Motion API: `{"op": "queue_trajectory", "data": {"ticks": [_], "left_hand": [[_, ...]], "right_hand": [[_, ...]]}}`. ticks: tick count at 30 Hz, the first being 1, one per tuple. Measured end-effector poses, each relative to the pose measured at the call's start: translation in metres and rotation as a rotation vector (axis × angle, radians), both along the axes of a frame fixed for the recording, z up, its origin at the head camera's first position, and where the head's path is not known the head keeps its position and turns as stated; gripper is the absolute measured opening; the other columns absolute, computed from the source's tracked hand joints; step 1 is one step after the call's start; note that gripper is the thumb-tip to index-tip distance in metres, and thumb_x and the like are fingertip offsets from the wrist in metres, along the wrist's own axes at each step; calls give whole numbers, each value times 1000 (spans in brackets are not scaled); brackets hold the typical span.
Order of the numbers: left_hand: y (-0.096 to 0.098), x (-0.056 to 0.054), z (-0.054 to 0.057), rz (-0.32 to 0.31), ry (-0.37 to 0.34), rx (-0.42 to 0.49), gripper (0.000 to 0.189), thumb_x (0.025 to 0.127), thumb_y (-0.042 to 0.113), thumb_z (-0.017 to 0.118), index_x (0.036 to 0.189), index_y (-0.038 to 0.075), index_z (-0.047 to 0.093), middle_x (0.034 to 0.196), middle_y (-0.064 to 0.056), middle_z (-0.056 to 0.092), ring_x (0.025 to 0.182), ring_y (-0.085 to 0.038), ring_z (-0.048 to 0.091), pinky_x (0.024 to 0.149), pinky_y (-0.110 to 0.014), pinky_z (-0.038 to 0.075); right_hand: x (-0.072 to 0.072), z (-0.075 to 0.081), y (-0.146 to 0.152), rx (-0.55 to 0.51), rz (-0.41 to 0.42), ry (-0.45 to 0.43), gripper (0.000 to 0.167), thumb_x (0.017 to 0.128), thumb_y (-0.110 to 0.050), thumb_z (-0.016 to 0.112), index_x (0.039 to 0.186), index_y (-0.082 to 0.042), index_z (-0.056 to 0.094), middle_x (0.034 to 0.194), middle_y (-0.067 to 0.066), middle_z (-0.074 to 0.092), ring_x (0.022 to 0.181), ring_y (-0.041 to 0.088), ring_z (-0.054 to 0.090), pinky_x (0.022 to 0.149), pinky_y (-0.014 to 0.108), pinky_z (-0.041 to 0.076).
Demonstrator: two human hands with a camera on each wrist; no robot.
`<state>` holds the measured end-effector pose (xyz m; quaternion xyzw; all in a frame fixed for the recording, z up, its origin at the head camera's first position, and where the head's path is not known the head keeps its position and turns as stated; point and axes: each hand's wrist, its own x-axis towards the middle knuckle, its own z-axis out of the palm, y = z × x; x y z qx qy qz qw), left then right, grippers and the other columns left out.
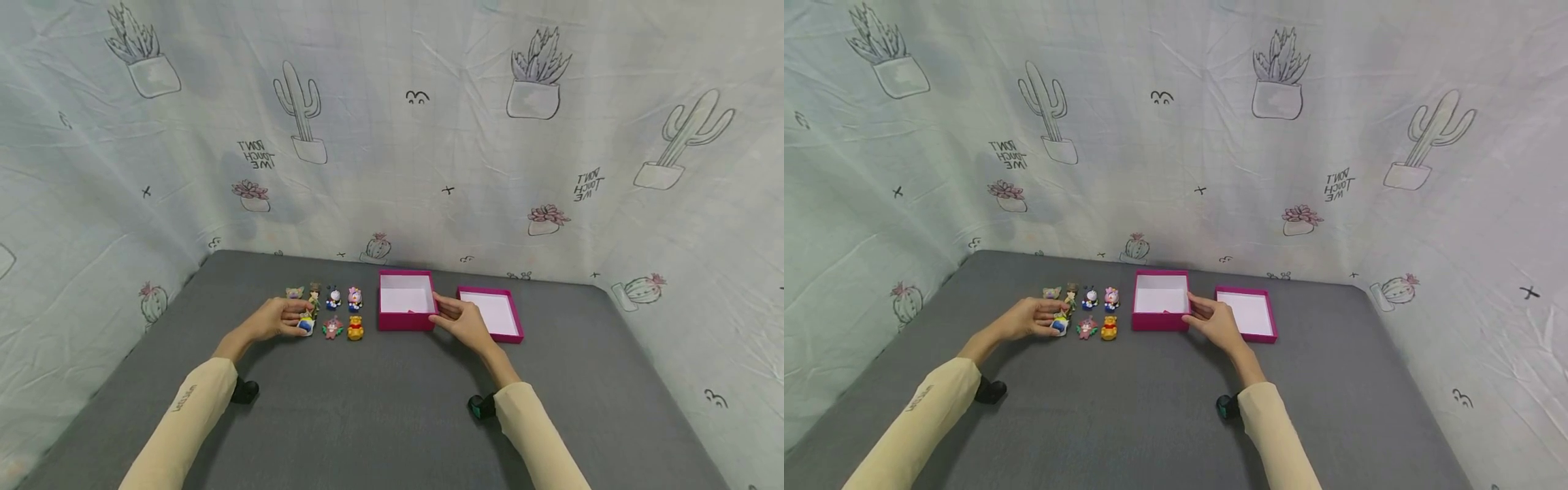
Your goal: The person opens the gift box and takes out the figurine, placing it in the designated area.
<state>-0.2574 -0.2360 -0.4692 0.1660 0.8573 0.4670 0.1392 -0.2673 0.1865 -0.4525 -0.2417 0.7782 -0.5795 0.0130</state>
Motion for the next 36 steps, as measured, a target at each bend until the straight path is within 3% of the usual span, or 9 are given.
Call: {"op": "queue_trajectory", "data": {"ticks": [7,12,22,28,36], "left_hand": [[-1,1,-4,10,14,5,57,79,2,76,130,-8,53,137,-31,46,123,-47,46,91,-40,51],[-2,2,-7,-34,67,2,53,78,4,77,127,-7,57,134,-30,49,123,-47,46,90,-38,52],[0,2,-7,-23,95,17,52,77,2,78,125,-5,59,129,-26,53,121,-44,49,89,-36,53],[1,2,-8,-21,129,-18,51,77,2,78,124,-5,60,127,-25,55,119,-43,52,89,-38,52],[-1,0,-3,-71,159,-99,53,79,6,78,126,-6,58,125,-23,59,114,-38,57,89,-35,52]], "right_hand": [[0,-3,0,-11,4,-3,50,82,7,70,127,18,50,127,35,50,117,46,51,89,40,48],[1,-4,0,-11,9,4,50,83,7,70,127,17,50,127,35,50,117,47,51,89,43,48],[0,-3,1,-6,7,10,50,83,7,70,127,17,50,127,35,50,116,47,51,89,39,49],[-1,-3,1,-11,7,14,50,82,8,70,127,18,50,126,35,51,116,47,51,89,41,48],[-1,-2,1,-7,5,0,51,82,7,71,128,17,50,127,34,51,117,44,52,89,39,48]]}}
